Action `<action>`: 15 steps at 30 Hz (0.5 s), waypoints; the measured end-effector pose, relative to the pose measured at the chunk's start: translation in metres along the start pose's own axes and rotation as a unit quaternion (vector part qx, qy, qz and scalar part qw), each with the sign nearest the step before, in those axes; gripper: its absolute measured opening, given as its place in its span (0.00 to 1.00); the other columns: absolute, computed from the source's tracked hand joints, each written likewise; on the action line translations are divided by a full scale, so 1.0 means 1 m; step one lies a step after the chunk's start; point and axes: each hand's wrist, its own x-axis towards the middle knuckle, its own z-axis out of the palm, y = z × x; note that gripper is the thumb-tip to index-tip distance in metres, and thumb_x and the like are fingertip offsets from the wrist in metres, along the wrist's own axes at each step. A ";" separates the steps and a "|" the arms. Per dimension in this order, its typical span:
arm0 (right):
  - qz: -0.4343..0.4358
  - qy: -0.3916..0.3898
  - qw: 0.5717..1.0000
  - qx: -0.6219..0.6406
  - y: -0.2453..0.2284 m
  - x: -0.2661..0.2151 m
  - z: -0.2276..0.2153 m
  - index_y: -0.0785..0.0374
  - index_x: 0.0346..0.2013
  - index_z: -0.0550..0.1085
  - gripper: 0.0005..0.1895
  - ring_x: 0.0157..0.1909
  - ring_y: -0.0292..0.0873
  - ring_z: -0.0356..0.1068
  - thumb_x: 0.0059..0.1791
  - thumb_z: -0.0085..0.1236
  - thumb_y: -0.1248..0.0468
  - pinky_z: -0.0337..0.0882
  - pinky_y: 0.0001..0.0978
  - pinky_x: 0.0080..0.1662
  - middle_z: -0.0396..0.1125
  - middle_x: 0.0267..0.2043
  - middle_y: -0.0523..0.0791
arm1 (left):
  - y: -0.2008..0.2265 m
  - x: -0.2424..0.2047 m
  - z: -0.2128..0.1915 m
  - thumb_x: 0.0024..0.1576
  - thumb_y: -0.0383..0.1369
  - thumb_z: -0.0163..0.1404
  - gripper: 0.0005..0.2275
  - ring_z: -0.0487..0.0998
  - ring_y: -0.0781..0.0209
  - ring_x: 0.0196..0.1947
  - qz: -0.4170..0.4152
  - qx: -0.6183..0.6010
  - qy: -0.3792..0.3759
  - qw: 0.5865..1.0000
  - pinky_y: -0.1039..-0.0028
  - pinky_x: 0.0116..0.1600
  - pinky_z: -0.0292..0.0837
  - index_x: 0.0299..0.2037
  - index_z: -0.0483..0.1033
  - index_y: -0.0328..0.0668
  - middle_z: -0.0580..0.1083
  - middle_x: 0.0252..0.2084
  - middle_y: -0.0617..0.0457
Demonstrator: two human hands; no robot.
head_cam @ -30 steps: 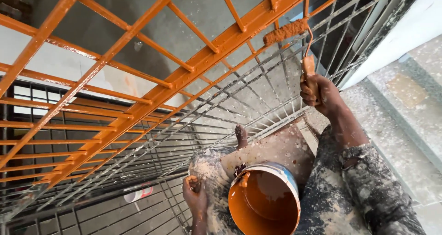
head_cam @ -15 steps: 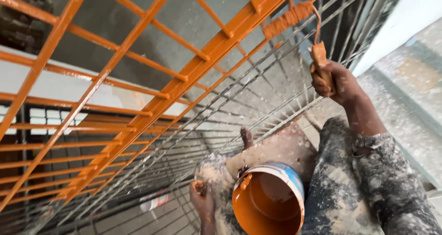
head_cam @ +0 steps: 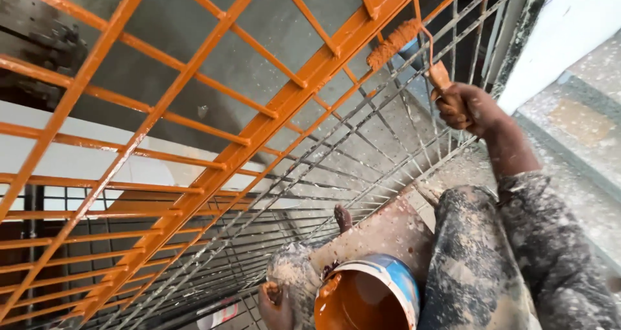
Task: The person is painting an orange metal grate using a roller and a brush.
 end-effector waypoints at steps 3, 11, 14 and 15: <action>-0.017 -0.041 0.999 -0.008 -0.012 0.000 -0.004 0.64 0.40 0.69 0.10 0.14 0.28 0.51 0.54 0.43 0.60 0.53 0.19 0.15 0.57 0.19 0.36 | -0.026 0.006 0.003 0.48 0.26 0.63 0.13 0.67 0.68 0.26 -0.006 0.007 0.001 1.000 0.76 0.34 0.67 0.35 0.69 0.37 0.66 0.27 0.55; -0.051 -0.039 0.998 -0.022 0.001 -0.042 -0.030 0.61 0.38 0.69 0.11 0.14 0.29 0.55 0.56 0.42 0.58 0.57 0.21 0.15 0.60 0.19 0.37 | -0.040 0.011 0.008 0.47 0.24 0.63 0.13 0.67 0.72 0.27 0.048 -0.045 0.005 0.998 0.80 0.34 0.67 0.35 0.69 0.38 0.67 0.27 0.56; -0.042 0.024 0.998 -0.034 0.000 -0.050 -0.031 0.59 0.39 0.68 0.10 0.14 0.28 0.53 0.56 0.40 0.57 0.56 0.20 0.14 0.58 0.19 0.35 | -0.070 0.024 0.014 0.49 0.22 0.63 0.13 0.63 0.69 0.23 -0.034 0.027 0.003 0.999 0.78 0.32 0.65 0.35 0.68 0.36 0.63 0.25 0.55; -0.035 0.053 0.997 -0.042 -0.001 -0.053 -0.028 0.58 0.40 0.67 0.10 0.14 0.28 0.52 0.56 0.39 0.57 0.55 0.20 0.15 0.57 0.18 0.34 | -0.081 0.029 0.010 0.52 0.22 0.61 0.12 0.60 0.67 0.21 -0.115 0.109 -0.012 0.987 0.77 0.32 0.64 0.36 0.67 0.34 0.61 0.24 0.53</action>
